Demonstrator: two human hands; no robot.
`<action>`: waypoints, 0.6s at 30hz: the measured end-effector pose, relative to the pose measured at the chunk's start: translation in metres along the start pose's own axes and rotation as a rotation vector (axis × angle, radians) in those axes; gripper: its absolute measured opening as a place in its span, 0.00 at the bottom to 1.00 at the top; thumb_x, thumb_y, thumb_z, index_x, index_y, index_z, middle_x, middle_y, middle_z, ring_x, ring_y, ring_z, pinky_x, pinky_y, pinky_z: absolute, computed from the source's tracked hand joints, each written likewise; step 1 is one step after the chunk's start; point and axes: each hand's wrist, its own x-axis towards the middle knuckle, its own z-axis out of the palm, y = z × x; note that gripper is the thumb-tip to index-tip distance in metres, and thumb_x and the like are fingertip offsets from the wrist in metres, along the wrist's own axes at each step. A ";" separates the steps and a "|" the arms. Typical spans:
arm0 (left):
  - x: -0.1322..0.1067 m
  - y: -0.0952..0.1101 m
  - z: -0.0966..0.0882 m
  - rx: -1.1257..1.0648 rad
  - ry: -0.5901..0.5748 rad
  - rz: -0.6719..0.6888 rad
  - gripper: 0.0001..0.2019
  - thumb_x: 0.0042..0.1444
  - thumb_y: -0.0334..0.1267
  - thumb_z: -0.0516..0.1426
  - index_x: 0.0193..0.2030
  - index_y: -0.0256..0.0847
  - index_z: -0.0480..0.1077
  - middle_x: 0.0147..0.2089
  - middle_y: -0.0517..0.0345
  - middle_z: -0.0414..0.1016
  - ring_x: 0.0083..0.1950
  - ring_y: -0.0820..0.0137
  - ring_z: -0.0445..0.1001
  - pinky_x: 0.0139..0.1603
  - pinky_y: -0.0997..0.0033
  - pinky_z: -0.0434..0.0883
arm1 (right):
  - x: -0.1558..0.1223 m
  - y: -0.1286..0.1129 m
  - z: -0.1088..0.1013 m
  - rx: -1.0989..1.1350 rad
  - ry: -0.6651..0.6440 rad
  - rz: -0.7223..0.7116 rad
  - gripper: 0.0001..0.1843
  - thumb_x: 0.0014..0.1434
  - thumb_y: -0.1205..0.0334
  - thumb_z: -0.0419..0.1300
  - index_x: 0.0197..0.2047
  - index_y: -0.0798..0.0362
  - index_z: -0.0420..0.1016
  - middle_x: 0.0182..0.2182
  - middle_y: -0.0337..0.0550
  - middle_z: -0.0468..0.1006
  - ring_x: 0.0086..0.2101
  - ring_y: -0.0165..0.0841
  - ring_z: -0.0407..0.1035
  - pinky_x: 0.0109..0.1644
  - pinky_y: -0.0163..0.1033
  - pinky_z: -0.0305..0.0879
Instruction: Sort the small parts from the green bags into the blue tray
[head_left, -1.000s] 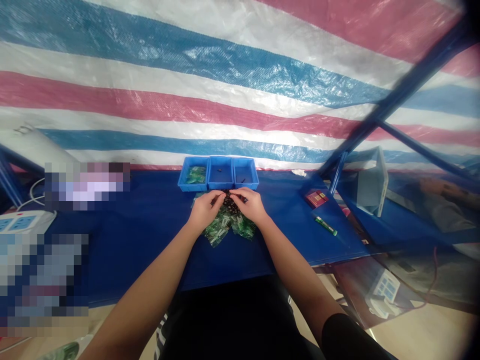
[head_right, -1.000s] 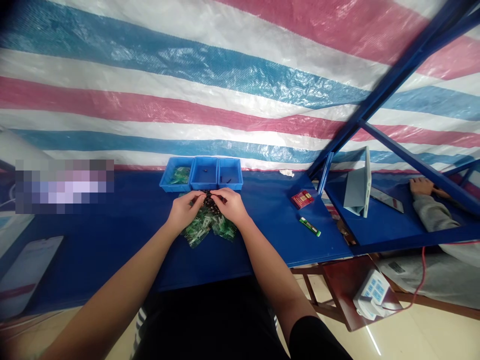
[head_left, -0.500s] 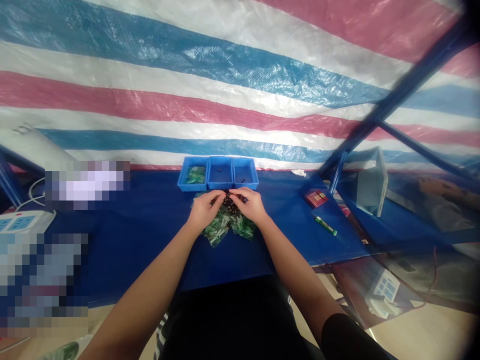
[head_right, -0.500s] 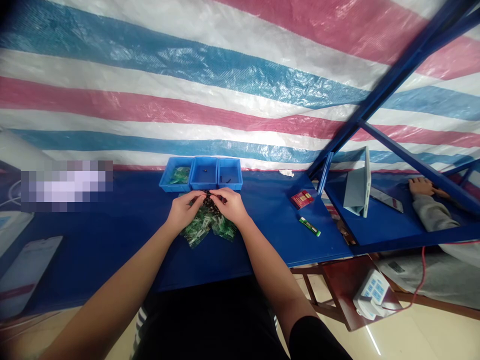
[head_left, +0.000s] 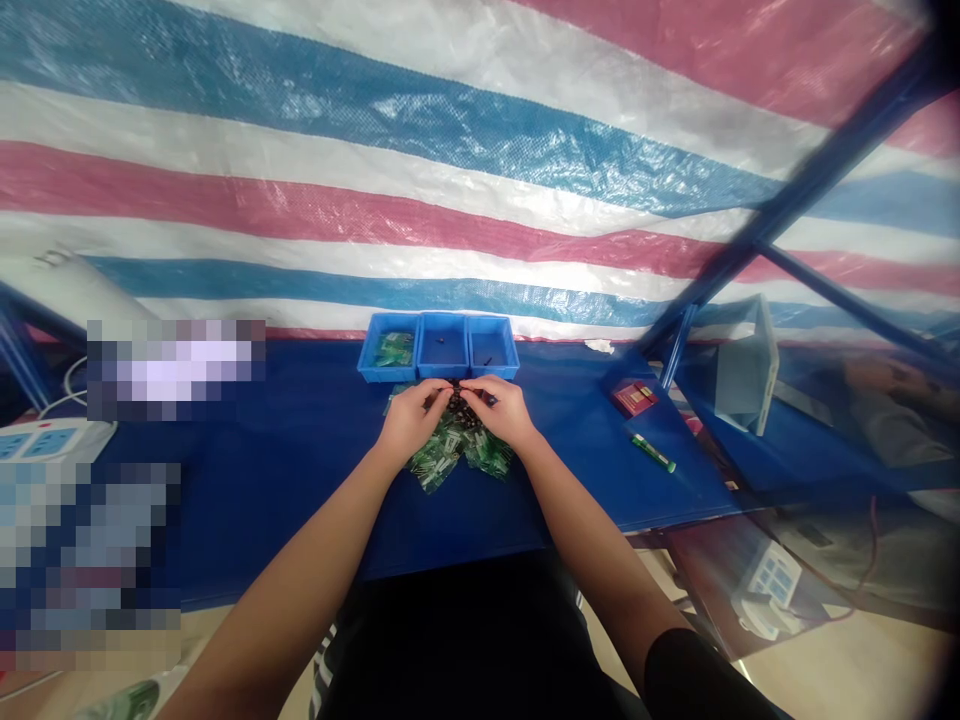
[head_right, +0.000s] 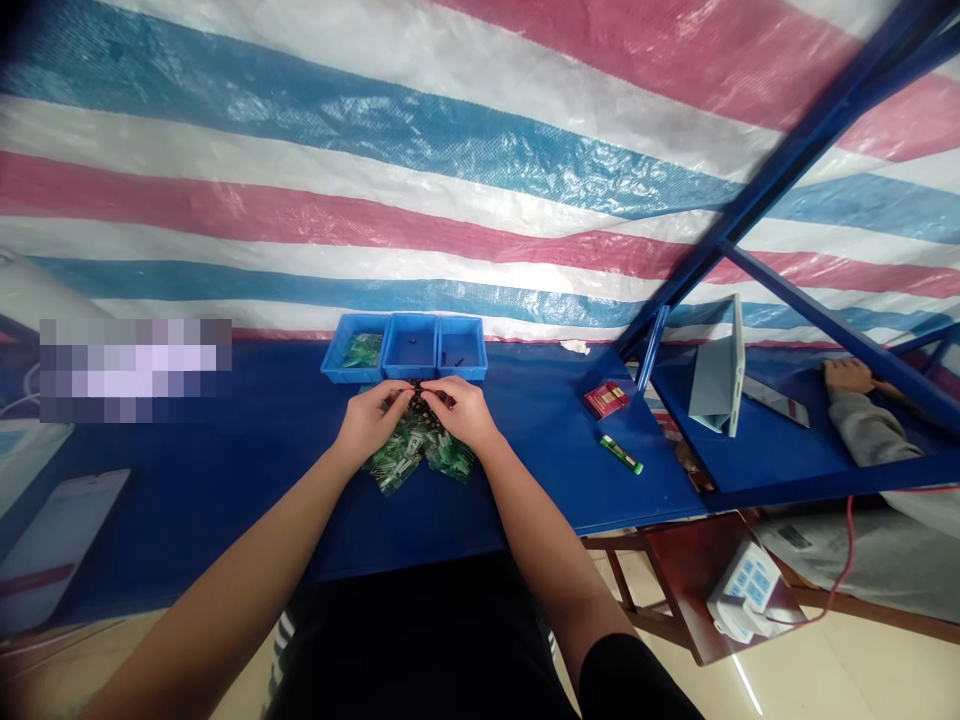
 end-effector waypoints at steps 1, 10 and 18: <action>0.000 0.000 0.000 -0.003 -0.008 -0.002 0.16 0.64 0.50 0.51 0.46 0.43 0.74 0.31 0.58 0.77 0.32 0.70 0.74 0.29 0.74 0.68 | 0.000 0.000 0.000 0.002 -0.006 0.001 0.13 0.63 0.54 0.59 0.47 0.48 0.80 0.41 0.45 0.81 0.31 0.31 0.73 0.37 0.38 0.73; -0.001 0.003 -0.001 -0.008 0.011 -0.002 0.18 0.63 0.51 0.52 0.48 0.42 0.74 0.33 0.57 0.77 0.33 0.70 0.74 0.30 0.74 0.68 | 0.000 0.000 0.000 -0.010 -0.004 0.010 0.13 0.63 0.56 0.59 0.47 0.48 0.80 0.40 0.45 0.81 0.31 0.32 0.73 0.36 0.38 0.73; 0.000 0.001 0.001 0.009 0.008 0.007 0.16 0.64 0.50 0.51 0.45 0.42 0.74 0.30 0.58 0.76 0.31 0.70 0.74 0.30 0.74 0.67 | -0.001 0.002 0.002 0.002 -0.010 0.007 0.14 0.63 0.55 0.59 0.48 0.48 0.80 0.41 0.45 0.81 0.29 0.31 0.73 0.37 0.38 0.73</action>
